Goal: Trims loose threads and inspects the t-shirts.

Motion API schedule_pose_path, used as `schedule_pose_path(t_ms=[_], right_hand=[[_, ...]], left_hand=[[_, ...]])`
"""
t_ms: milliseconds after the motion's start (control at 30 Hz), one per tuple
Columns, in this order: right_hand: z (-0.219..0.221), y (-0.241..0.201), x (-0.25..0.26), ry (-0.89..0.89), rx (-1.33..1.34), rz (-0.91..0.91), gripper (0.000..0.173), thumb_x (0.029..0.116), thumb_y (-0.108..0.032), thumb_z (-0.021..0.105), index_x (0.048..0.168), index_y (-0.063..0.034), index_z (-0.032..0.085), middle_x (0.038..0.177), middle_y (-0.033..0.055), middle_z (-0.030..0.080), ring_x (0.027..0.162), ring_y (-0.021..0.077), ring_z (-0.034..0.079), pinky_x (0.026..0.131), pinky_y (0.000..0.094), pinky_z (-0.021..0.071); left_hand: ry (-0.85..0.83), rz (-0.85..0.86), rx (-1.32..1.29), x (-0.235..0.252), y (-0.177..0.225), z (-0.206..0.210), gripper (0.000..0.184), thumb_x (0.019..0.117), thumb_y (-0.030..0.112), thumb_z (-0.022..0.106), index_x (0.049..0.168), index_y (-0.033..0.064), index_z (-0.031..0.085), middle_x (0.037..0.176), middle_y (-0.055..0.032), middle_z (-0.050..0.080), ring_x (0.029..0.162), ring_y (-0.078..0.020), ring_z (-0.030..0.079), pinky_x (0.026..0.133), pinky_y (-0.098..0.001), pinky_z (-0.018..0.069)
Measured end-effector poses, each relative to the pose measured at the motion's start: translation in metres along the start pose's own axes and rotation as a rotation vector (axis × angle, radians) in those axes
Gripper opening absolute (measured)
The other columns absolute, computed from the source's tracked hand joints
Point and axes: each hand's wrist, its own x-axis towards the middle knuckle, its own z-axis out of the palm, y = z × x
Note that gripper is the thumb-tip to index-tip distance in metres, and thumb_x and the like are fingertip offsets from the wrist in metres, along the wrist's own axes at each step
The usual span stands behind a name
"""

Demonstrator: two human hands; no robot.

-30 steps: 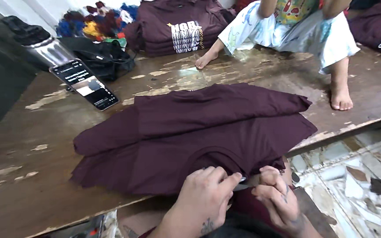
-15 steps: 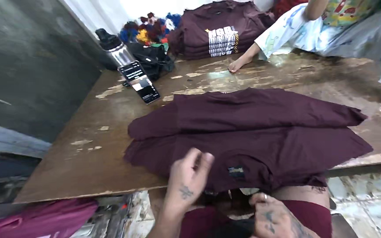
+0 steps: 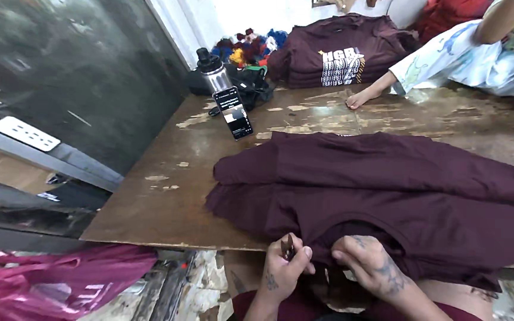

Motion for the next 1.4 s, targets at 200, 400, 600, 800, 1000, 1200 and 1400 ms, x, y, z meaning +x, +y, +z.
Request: schedule_pose_path(t_ms=[200, 400, 600, 800, 1000, 1200, 1400], right_hand=[[0.000, -0.011, 0.016, -0.105, -0.061, 0.067, 0.025, 0.1014, -0.028, 0.055, 0.103, -0.0059, 0.067, 0.066, 0.0022, 0.065, 0.055, 0.0139, 0.064, 0.051, 0.0306, 0.0540], [0.000, -0.012, 0.003, 0.012, -0.104, -0.009, 0.027, 0.1080, -0.023, 0.046, 0.092, -0.0081, 0.062, 0.075, 0.0051, 0.065, 0.068, 0.0159, 0.065, 0.066, 0.0283, 0.0553], [-0.004, -0.017, -0.020, 0.042, 0.048, 0.051, 0.013, 0.1030, -0.019, 0.054, 0.097, -0.0091, 0.060, 0.088, 0.0044, 0.067, 0.090, 0.0132, 0.065, 0.094, 0.0265, 0.0504], [-0.004, -0.030, 0.000, 0.101, 0.065, 0.077, 0.020, 0.0972, -0.017, 0.057, 0.084, -0.0052, 0.065, 0.074, 0.0076, 0.071, 0.076, 0.0149, 0.068, 0.088, 0.0273, 0.0483], [-0.010, -0.032, 0.002, 0.009, 0.108, 0.046, 0.025, 0.0989, -0.018, 0.058, 0.083, -0.0044, 0.072, 0.073, 0.0079, 0.072, 0.070, 0.0174, 0.067, 0.096, 0.0339, 0.0467], [-0.012, -0.029, -0.011, -0.062, 0.156, -0.009, 0.026, 0.0993, -0.021, 0.060, 0.083, -0.0081, 0.075, 0.069, 0.0047, 0.069, 0.067, 0.0179, 0.065, 0.102, 0.0414, 0.0435], [-0.005, -0.027, 0.008, -0.053, -0.124, 0.033, 0.027, 0.0992, -0.029, 0.059, 0.112, -0.0058, 0.066, 0.096, 0.0101, 0.072, 0.092, 0.0238, 0.070, 0.082, 0.0353, 0.0565]], left_hand=[[-0.098, 0.009, 0.002, 0.005, -0.002, -0.005, 0.010, 0.0917, 0.021, 0.072, 0.084, 0.0228, 0.065, 0.070, 0.0110, 0.067, 0.057, -0.0005, 0.066, 0.052, -0.0204, 0.0581], [-0.127, 0.064, 0.334, 0.011, 0.010, -0.009, 0.017, 0.0945, 0.020, 0.065, 0.080, 0.0141, 0.059, 0.068, 0.0097, 0.060, 0.057, 0.0036, 0.059, 0.053, -0.0155, 0.0539], [-0.348, 0.333, 1.278, 0.016, 0.059, -0.016, 0.039, 0.0947, 0.030, 0.054, 0.125, 0.0127, 0.071, 0.088, -0.0110, 0.068, 0.070, -0.0287, 0.068, 0.055, -0.0459, 0.0541], [-0.544, 0.570, 1.475, 0.019, 0.083, -0.002, 0.033, 0.0840, 0.013, 0.062, 0.113, 0.0153, 0.077, 0.081, -0.0074, 0.069, 0.065, -0.0279, 0.067, 0.051, -0.0408, 0.0490], [-0.542, 0.530, 1.428, 0.016, 0.074, -0.011, 0.031, 0.0873, 0.015, 0.060, 0.112, 0.0176, 0.078, 0.079, -0.0054, 0.069, 0.064, -0.0253, 0.067, 0.051, -0.0397, 0.0502], [-0.400, 0.461, 1.351, 0.011, 0.061, -0.025, 0.032, 0.0910, 0.015, 0.056, 0.114, 0.0170, 0.078, 0.081, -0.0066, 0.069, 0.066, -0.0253, 0.069, 0.053, -0.0411, 0.0545], [-0.075, 0.318, 1.163, 0.020, 0.032, -0.044, 0.027, 0.0877, 0.011, 0.061, 0.107, -0.0010, 0.074, 0.088, -0.0168, 0.075, 0.072, -0.0306, 0.073, 0.061, -0.0478, 0.0577]])
